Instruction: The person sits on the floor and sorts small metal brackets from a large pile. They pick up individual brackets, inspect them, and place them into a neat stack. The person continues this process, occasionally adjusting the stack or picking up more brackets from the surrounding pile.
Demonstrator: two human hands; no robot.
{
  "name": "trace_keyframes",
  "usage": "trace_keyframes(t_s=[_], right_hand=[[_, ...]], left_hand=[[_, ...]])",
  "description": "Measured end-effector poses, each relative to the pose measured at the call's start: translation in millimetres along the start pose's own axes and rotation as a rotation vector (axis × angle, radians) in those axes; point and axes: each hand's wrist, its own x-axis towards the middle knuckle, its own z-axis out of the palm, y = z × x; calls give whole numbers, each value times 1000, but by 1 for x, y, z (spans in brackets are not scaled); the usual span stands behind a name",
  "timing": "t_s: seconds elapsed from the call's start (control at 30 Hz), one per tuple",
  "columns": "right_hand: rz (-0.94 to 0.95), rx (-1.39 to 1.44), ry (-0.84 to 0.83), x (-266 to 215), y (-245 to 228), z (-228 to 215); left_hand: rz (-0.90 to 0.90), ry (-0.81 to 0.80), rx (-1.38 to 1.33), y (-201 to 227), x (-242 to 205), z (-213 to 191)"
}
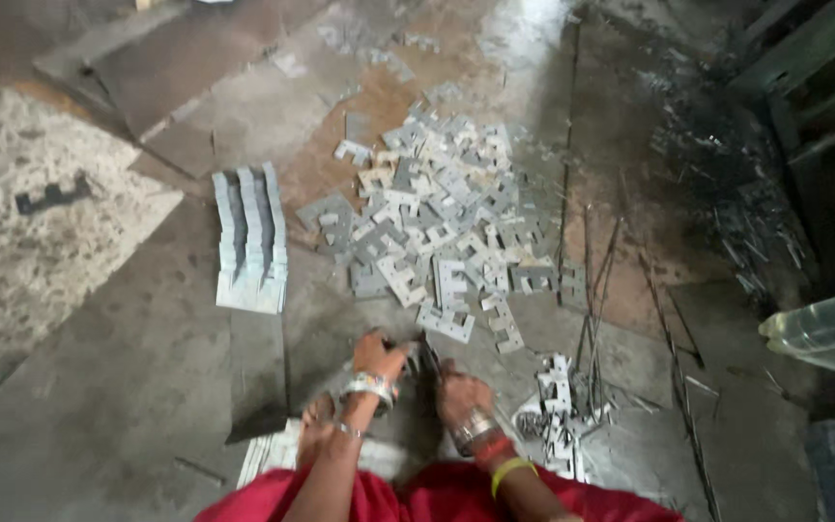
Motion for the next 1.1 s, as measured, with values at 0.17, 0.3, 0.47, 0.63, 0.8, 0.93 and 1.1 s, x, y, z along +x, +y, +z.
trace_keyframes(t_s=[0.17,0.3,0.47,0.63,0.8,0.93,1.1], right_hand=[[50,251,177,-30,-4,-7],[43,45,-153,-17,-1,-2],[340,153,-128,-10,74,14],[348,61,-374,-19,168,-30],[548,4,-210,0,163,-69],[494,57,-125,49,139,-52],[425,93,100,92,130,-6]], left_hand=[[94,123,19,-5,-18,0],[-56,21,-126,24,-24,-29],[-184,-45,-134,57,-39,-63],[-151,-10,221,69,-42,-77],[-232,-76,463,70,-50,-75],[-197,-51,389,65,-46,-70],[-12,-70,221,47,-35,-51]])
